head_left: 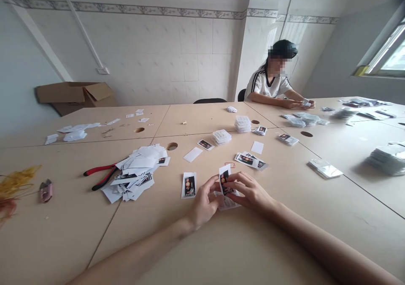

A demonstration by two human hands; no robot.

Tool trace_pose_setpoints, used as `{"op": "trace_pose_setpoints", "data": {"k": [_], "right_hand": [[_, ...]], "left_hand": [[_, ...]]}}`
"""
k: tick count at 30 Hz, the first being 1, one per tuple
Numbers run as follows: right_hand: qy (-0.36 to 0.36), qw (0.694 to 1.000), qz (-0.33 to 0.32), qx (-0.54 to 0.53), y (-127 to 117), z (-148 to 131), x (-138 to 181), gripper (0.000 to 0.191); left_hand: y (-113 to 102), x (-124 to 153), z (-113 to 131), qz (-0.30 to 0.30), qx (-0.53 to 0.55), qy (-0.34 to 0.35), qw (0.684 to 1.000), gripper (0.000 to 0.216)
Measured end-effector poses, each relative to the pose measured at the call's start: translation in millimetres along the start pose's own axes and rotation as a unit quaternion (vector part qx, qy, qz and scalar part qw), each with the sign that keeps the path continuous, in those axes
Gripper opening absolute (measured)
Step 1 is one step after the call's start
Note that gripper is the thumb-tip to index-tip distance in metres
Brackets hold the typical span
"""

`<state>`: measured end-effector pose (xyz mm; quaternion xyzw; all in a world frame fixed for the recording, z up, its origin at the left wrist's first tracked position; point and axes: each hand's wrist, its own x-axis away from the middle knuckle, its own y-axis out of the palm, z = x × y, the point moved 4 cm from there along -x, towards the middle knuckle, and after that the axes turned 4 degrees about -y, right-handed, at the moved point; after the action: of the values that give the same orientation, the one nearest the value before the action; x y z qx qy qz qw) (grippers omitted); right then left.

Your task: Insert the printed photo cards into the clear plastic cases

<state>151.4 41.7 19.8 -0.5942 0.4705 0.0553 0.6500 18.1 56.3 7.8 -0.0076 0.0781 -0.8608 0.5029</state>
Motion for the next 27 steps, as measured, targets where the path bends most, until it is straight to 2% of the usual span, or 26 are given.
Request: {"op": "trace_pose_setpoints", "data": {"k": [8, 17, 22, 25, 27], "right_hand": [[-0.019, 1.0, -0.016, 0.013, -0.8, -0.6, -0.3, 0.019], [-0.012, 1.0, -0.02, -0.019, 0.9, 0.8, 1.9, 0.023], [-0.006, 0.999, -0.019, -0.043, -0.3, 0.0, 0.4, 0.013], [0.017, 0.999, -0.01, -0.047, -0.9, -1.6, -1.2, 0.012], [0.06, 0.995, 0.013, -0.073, -0.9, -1.2, -1.0, 0.013]], "left_hand": [[-0.1, 0.6, -1.6, 0.015, 0.004, -0.008, 1.0, 0.042], [1.2, 0.8, -3.1, 0.002, 0.03, -0.026, 0.999, 0.057], [0.3, 0.7, -4.3, 0.008, 0.031, -0.023, 0.999, 0.062], [-0.3, 0.7, -5.1, 0.013, 0.036, -0.029, 0.999, 0.065], [-0.9, 1.2, -4.2, 0.019, 0.034, -0.032, 0.999, 0.065]]}}
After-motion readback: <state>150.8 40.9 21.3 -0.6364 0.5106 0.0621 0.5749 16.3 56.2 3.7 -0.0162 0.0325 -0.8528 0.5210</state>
